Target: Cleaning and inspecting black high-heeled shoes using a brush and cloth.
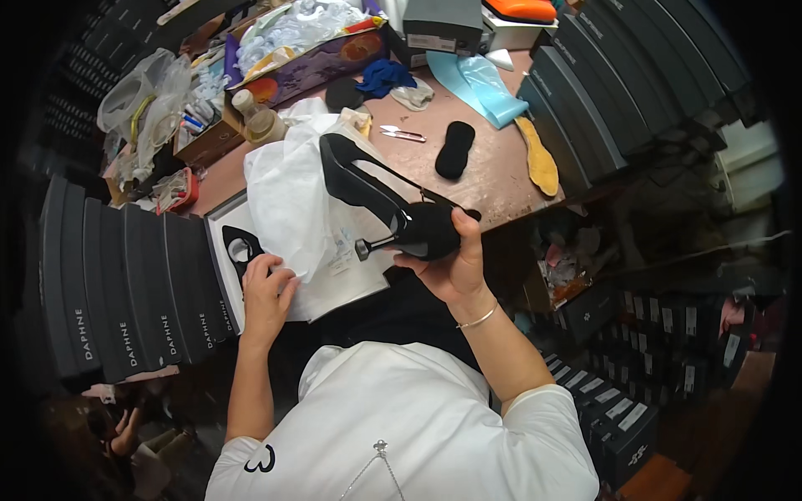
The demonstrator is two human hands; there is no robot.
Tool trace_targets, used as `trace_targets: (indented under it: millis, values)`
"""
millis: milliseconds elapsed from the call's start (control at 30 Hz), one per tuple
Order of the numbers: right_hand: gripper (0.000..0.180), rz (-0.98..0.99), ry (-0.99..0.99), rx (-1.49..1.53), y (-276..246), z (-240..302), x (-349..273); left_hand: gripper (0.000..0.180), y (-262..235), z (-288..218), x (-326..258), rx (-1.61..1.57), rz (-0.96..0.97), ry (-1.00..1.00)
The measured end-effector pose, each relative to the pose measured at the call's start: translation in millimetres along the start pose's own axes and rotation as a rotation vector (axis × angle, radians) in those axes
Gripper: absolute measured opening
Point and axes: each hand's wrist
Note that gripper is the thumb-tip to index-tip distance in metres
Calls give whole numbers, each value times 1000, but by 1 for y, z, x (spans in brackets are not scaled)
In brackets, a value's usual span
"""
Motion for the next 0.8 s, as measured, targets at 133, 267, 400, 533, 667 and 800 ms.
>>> trace_targets:
  millis: [133, 267, 400, 533, 667, 800]
  values:
    - [65, 161, -5, -72, -19, 0, -7, 10, -2, -2, 13, -40, -253, -90]
    - [73, 226, -30, -436, -9, 7, -19, 8, -16, 4, 25, -114, -511, -230]
    - [47, 608, -263, -1464, 39, 13, -17, 13, -7, 10, 17, -290, -480, -440]
    - [49, 775, -428, -1788, 38, -10, -12, 13, 0, 16, 20, -431, -418, -422]
    - [49, 774, -433, -1881, 33, -18, -11, 17, 9, 16, 24, -603, -482, -391]
    - [44, 732, -356, -1761, 43, -9, -14, 19, 21, 26, 30, -730, -461, -560]
Point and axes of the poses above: each hand's wrist, its own x-axis towards the middle knuckle, its own y-axis out of the palm, z = x × y, and after that the axes turned 6 degrees about x, right-handed
